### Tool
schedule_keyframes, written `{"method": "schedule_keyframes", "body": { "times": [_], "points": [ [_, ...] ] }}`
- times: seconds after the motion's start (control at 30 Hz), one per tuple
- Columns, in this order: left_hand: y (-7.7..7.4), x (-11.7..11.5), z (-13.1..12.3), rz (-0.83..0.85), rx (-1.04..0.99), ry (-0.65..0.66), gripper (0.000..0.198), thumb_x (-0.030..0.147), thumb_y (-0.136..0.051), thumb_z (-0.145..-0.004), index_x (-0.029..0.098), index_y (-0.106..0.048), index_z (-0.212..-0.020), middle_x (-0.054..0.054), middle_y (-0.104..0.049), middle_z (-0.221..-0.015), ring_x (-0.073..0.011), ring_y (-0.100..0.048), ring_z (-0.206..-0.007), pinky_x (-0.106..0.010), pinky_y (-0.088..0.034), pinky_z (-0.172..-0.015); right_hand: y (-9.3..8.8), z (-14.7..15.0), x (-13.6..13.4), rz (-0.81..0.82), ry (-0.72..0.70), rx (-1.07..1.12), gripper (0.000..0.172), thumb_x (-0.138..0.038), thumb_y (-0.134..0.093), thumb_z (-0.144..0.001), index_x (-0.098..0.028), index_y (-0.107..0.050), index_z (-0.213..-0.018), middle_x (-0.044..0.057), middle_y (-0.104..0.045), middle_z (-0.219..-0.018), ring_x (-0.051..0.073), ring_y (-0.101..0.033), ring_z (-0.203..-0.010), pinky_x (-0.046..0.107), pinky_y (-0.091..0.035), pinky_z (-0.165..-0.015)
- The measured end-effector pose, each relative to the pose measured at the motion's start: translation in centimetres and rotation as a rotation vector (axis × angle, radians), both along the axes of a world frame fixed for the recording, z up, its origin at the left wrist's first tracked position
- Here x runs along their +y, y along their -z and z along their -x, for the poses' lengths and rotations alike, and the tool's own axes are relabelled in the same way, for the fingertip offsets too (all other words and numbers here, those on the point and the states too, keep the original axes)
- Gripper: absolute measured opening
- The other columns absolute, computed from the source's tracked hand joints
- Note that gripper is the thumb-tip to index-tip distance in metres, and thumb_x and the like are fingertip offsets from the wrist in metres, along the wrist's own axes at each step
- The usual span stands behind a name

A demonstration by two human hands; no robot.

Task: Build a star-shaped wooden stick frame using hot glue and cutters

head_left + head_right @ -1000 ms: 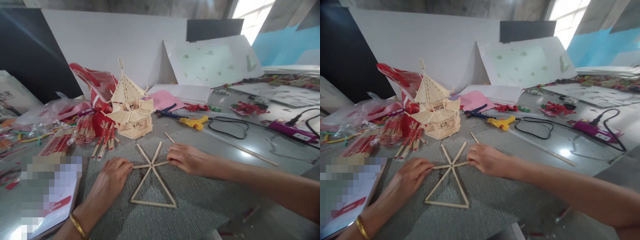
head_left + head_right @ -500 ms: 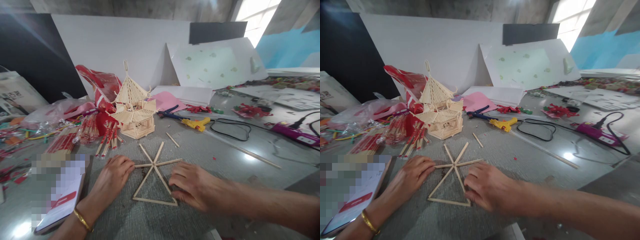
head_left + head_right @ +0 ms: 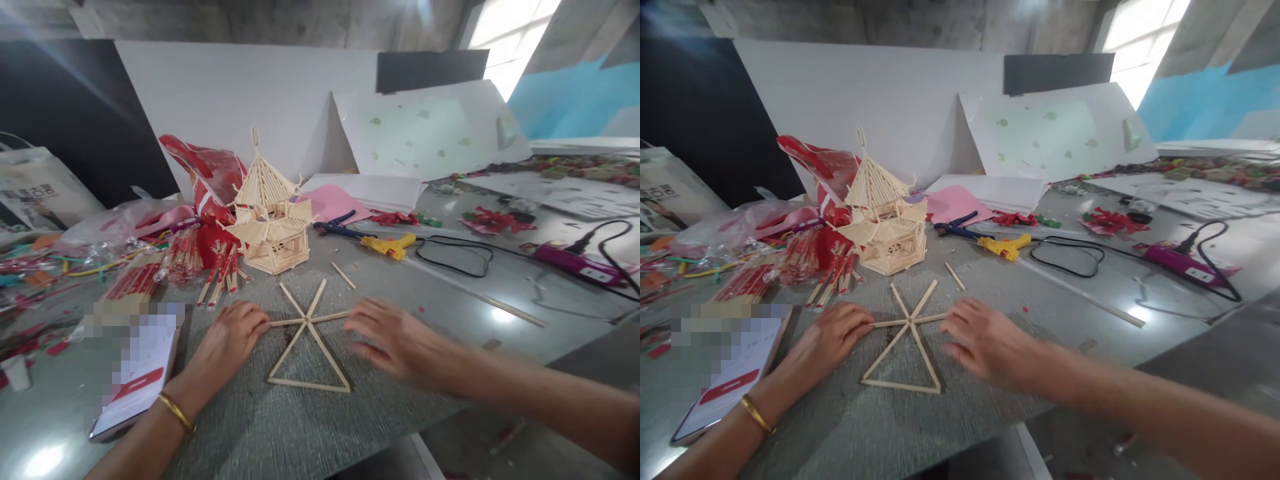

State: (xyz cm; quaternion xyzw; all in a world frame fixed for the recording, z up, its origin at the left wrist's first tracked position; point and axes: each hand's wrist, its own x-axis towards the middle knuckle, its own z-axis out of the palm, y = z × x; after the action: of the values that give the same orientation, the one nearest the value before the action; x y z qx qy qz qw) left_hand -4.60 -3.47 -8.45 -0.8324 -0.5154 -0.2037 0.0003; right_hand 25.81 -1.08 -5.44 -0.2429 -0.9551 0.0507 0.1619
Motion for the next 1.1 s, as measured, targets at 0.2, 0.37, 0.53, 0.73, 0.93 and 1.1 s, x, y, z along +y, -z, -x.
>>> {"method": "schedule_keyframes", "body": {
  "times": [0.2, 0.37, 0.53, 0.73, 0.93, 1.1],
  "points": [
    [0.0, 0.3, 0.1, -0.003, -0.010, 0.022, 0.017, 0.024, -0.047, -0.093, 0.019, -0.061, -0.086, -0.003, -0.063, -0.089, -0.0187, -0.055, -0.087, -0.034, -0.042, -0.082, 0.5, 1.6, -3.8, 0.046, -0.074, -0.026, 0.012, -0.025, -0.049, -0.088, -0.014, -0.054, -0.087, 0.006, -0.057, -0.087, 0.016, -0.047, -0.079, 0.031, -0.041, -0.075],
    [-0.2, 0.2, 0.4, 0.001, -0.017, 0.039, 0.015, 0.023, -0.048, -0.092, 0.020, -0.061, -0.085, -0.001, -0.063, -0.087, -0.0175, -0.056, -0.086, -0.032, -0.043, -0.080, 1.3, 2.0, -3.7, -0.011, -0.099, -0.014, 0.018, -0.021, -0.041, -0.091, -0.013, -0.057, -0.087, 0.007, -0.057, -0.084, 0.016, -0.047, -0.079, 0.030, -0.040, -0.076],
    [-0.3, -0.1, 0.2, -0.004, -0.021, 0.048, 0.014, 0.020, -0.048, -0.091, 0.019, -0.060, -0.084, -0.002, -0.062, -0.087, -0.0175, -0.055, -0.086, -0.032, -0.042, -0.081, 1.3, 1.4, -3.7, -0.014, -0.082, 0.010, 0.022, -0.019, -0.038, -0.092, -0.014, -0.059, -0.089, 0.007, -0.057, -0.082, 0.016, -0.048, -0.078, 0.031, -0.040, -0.075],
    [-0.5, -0.1, 0.2, 0.032, -0.019, 0.059, 0.012, 0.020, -0.050, -0.090, 0.020, -0.061, -0.086, -0.002, -0.063, -0.088, -0.0178, -0.056, -0.086, -0.031, -0.042, -0.081, -0.4, 0.5, -0.1, -0.062, 0.057, -0.010, 0.019, -0.020, -0.043, -0.091, -0.012, -0.059, -0.097, 0.010, -0.058, -0.094, 0.020, -0.051, -0.089, 0.036, -0.042, -0.082],
    [-0.7, 0.0, 0.5, 0.028, -0.023, 0.067, 0.013, 0.018, -0.049, -0.091, 0.020, -0.061, -0.086, -0.002, -0.063, -0.090, -0.0179, -0.056, -0.087, -0.032, -0.042, -0.082, -0.1, 1.3, 4.3, -0.038, -0.021, -0.127, 0.014, -0.018, -0.048, -0.090, -0.012, -0.060, -0.089, 0.007, -0.057, -0.088, 0.018, -0.051, -0.085, 0.034, -0.039, -0.083],
    [-0.7, -0.5, 0.3, 0.067, -0.025, 0.079, 0.014, 0.020, -0.049, -0.092, 0.021, -0.061, -0.087, -0.002, -0.063, -0.092, -0.0181, -0.055, -0.089, -0.033, -0.042, -0.082, 0.3, 1.2, 4.1, 0.008, -0.049, -0.152, 0.020, -0.014, -0.042, -0.092, -0.012, -0.058, -0.080, 0.006, -0.057, -0.081, 0.015, -0.049, -0.078, 0.030, -0.038, -0.077]
  ]
}}
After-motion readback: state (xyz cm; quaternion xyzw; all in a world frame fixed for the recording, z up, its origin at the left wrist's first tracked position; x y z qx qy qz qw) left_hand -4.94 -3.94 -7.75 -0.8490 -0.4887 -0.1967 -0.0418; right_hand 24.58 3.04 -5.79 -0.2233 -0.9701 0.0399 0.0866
